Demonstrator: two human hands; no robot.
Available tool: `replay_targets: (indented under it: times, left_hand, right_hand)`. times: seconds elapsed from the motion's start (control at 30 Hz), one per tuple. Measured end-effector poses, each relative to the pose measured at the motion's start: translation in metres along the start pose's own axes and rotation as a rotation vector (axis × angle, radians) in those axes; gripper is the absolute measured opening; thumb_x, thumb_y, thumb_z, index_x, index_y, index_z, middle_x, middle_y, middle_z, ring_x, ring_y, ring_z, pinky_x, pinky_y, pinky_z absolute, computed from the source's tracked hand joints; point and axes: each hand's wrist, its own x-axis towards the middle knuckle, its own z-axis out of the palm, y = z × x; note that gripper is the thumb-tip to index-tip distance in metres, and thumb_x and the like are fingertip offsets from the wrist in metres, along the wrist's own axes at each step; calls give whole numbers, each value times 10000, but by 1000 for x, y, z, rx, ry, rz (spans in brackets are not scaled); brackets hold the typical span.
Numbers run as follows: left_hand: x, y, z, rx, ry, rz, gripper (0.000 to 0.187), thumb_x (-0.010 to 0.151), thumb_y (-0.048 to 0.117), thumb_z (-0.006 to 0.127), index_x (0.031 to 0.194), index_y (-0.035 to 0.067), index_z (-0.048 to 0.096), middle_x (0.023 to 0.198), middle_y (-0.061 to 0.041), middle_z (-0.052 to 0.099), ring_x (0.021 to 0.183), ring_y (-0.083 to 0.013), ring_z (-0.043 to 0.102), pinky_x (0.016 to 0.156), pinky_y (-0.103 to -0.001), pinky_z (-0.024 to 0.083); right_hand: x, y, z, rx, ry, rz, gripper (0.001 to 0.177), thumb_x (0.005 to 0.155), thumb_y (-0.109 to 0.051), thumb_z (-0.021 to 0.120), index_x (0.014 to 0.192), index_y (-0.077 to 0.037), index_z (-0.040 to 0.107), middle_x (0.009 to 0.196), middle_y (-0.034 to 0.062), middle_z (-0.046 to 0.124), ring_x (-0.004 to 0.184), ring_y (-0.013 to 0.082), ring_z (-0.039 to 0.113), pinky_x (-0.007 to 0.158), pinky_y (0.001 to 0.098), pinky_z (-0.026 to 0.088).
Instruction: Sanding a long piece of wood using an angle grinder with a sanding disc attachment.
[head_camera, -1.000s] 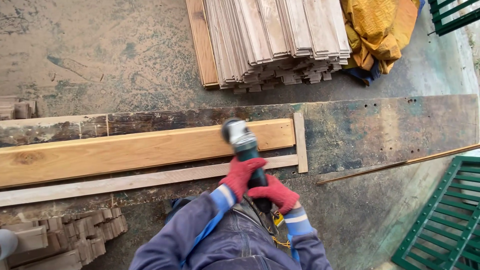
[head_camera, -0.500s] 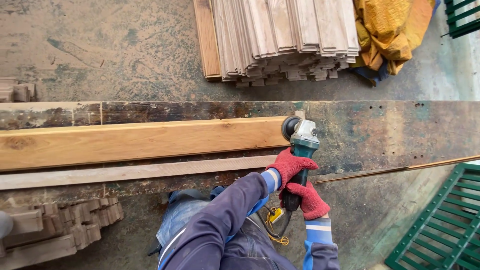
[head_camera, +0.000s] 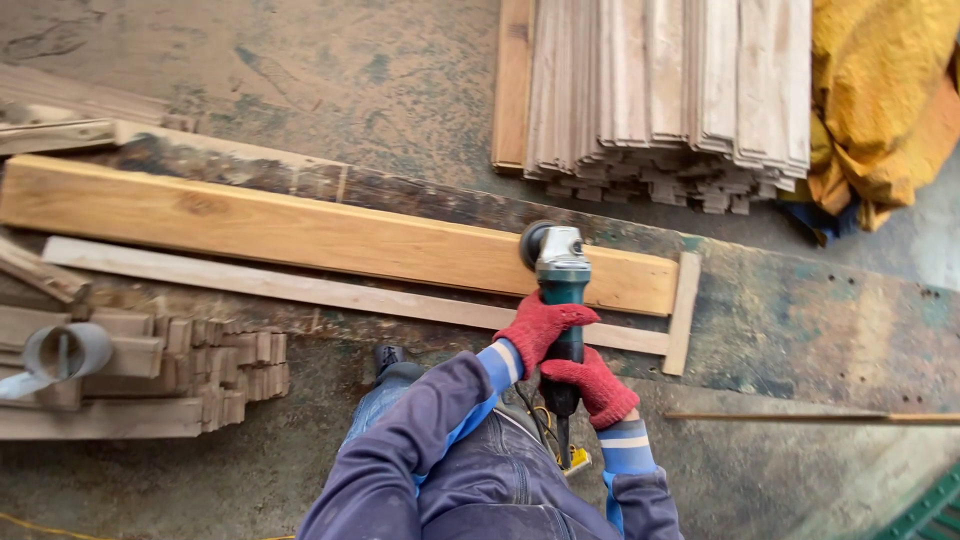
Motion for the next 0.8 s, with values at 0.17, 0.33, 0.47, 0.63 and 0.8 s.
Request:
replay_targets:
  times: [0.17,0.33,0.47,0.63,0.8]
  left_hand:
    - [-13,29,-100,-272,127,31,532,553,-51,943,1005,-3,666,709,-172,672,618,-326,730,572,-451,622]
    - [-57,67,-165,-346,274,4,537,584,7,946,1044,12,669,731,-198,706,655,-349,754,607,-485,648]
    - [-87,80,-162,-23,476,-130,852,505,324,1021,1252,110,675,1033,-159,753,1085,-322,717,1035,-427,539]
    - [-56,34,-138,-287,403,-106,597,583,34,972,1100,4,676,815,-213,748,764,-341,780,777,-476,642]
    - [-27,-11,-58,-93,119,-80,473,573,22,952,966,18,688,701,-186,716,683,-316,761,678,-448,638]
  right_hand:
    - [17,-15,83,-182,-153,57,489,535,-152,999,954,-29,779,764,118,700,730,251,690,685,359,580]
    - [14,-30,155,-308,-293,61,536,528,-184,1018,989,-46,781,777,106,698,745,229,686,690,319,585]
    - [22,-16,162,-406,-369,63,607,484,-219,1040,1015,-86,777,802,96,703,782,215,687,712,317,593]
    - [17,1,112,-386,-307,110,639,489,-215,1042,1057,-89,777,833,114,716,810,229,701,728,331,605]
    - [-11,4,33,-169,-99,156,608,517,-169,1026,1061,-68,773,847,109,720,823,237,698,726,371,608]
